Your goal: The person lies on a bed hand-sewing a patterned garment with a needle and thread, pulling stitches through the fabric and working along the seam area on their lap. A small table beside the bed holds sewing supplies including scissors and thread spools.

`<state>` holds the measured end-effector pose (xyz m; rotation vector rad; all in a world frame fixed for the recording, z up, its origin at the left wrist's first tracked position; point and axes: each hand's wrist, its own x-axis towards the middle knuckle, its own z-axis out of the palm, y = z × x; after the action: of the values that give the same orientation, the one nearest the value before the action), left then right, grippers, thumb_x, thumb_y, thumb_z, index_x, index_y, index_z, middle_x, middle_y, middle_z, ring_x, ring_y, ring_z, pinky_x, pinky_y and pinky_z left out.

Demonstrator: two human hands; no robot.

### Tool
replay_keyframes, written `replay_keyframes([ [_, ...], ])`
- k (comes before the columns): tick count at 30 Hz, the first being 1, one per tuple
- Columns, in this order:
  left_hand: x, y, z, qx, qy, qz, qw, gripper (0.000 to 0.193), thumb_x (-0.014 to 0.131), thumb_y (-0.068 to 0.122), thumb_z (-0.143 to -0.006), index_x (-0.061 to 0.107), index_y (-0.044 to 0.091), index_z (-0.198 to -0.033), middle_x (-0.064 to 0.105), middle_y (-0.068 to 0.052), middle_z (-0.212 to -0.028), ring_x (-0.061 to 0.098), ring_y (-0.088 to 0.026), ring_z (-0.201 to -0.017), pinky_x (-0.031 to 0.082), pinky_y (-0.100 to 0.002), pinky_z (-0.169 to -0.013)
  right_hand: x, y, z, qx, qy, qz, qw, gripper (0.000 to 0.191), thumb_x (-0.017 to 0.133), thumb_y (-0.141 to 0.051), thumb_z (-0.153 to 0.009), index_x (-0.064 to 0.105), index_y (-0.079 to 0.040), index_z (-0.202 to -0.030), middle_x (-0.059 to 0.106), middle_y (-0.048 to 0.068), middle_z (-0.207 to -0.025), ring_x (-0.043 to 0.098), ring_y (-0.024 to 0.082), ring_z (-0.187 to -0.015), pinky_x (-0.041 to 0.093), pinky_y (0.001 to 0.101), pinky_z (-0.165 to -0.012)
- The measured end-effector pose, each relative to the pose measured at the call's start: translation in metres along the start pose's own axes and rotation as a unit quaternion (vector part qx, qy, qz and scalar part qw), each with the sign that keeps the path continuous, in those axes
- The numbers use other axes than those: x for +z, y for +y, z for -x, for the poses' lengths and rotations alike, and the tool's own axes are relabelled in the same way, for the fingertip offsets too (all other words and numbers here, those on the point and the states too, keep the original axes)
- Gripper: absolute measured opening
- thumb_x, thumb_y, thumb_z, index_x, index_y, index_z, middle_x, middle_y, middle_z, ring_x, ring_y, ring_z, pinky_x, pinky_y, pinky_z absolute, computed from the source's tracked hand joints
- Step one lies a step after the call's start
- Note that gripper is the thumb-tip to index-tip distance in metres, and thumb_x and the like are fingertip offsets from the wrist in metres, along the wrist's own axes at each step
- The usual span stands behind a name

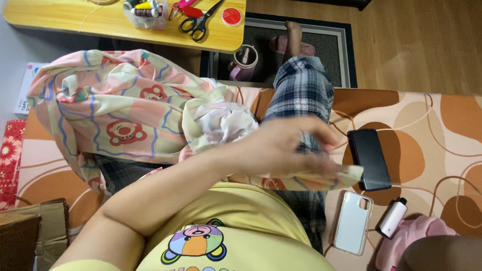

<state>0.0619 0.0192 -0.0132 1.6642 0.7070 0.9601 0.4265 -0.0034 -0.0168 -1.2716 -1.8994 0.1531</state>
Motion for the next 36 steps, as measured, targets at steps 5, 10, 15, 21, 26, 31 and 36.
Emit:
replay_keyframes([
  [5,0.009,0.004,0.001,0.013,-0.067,0.016,0.998,0.037,0.081,0.034,-0.089,0.07,0.011,-0.116,0.074,-0.002,-0.096,0.07,-0.008,-0.088,0.056,-0.025,-0.079,0.001,-0.02,-0.012,-0.025,-0.037,0.071,0.997,0.024,0.063,-0.019,-0.106,0.057,-0.005,-0.087,0.05,0.003,-0.07,0.051,0.008,-0.059,0.046,0.0242,-0.058],
  [10,-0.017,0.005,0.013,-0.106,0.024,-0.101,0.989,0.033,0.081,0.037,-0.085,0.072,0.013,-0.105,0.069,0.0,-0.072,0.069,-0.014,-0.061,0.053,-0.031,-0.057,0.004,-0.032,-0.025,-0.036,-0.062,0.109,0.991,0.024,0.066,-0.02,-0.103,0.057,-0.005,-0.087,0.05,0.003,-0.069,0.051,0.008,-0.058,0.045,0.0239,-0.056],
  [15,-0.036,0.009,0.026,-0.034,0.102,-0.193,0.975,0.033,0.084,0.039,-0.083,0.074,0.014,-0.102,0.071,0.001,-0.077,0.072,-0.015,-0.066,0.053,-0.031,-0.061,0.002,-0.043,-0.035,-0.041,-0.093,0.133,0.986,0.024,0.069,-0.021,-0.1,0.057,-0.005,-0.086,0.05,0.004,-0.068,0.051,0.009,-0.056,0.045,0.0237,-0.055],
  [21,-0.062,0.024,0.045,0.122,0.203,-0.308,0.922,0.036,0.079,0.033,-0.093,0.067,0.005,-0.11,0.065,-0.008,-0.097,0.068,-0.023,-0.09,0.052,-0.034,-0.074,0.002,-0.058,-0.054,-0.042,-0.148,0.146,0.977,0.025,0.072,-0.023,-0.097,0.057,-0.005,-0.086,0.049,0.004,-0.066,0.052,0.009,-0.055,0.044,0.0233,-0.053],
  [26,-0.072,0.025,0.05,0.05,0.167,-0.306,0.936,0.018,0.078,0.02,-0.097,0.069,0.006,-0.091,0.065,-0.005,-0.082,0.063,-0.019,-0.074,0.05,-0.034,-0.066,0.002,-0.057,-0.068,-0.083,-0.223,0.152,0.959,0.027,0.074,-0.024,-0.095,0.057,-0.005,-0.086,0.049,0.004,-0.065,0.052,0.009,-0.053,0.043,0.023,-0.051],
  [31,-0.068,0.031,0.053,0.126,0.148,-0.287,0.938,0.011,0.077,0.012,-0.095,0.07,0.004,-0.094,0.065,-0.007,-0.088,0.062,-0.02,-0.08,0.05,-0.032,-0.067,-0.008,-0.053,-0.035,0.009,-0.161,0.166,0.973,0.032,0.07,-0.009,-0.107,0.057,-0.001,-0.08,0.044,0.005,-0.057,0.04,0.012,-0.049,0.029,0.0252,-0.05],
  [36,-0.063,0.036,0.055,0.159,0.142,-0.264,0.941,0.009,0.075,0.01,-0.098,0.069,0.004,-0.099,0.066,-0.007,-0.097,0.064,-0.022,-0.09,0.052,-0.034,-0.079,-0.005,-0.037,-0.028,0.026,-0.121,0.18,0.976,0.052,0.065,-0.007,-0.108,0.046,0.0,-0.06,0.041,0.011,-0.048,0.039,0.018,-0.042,0.028,0.0307,-0.044],
])
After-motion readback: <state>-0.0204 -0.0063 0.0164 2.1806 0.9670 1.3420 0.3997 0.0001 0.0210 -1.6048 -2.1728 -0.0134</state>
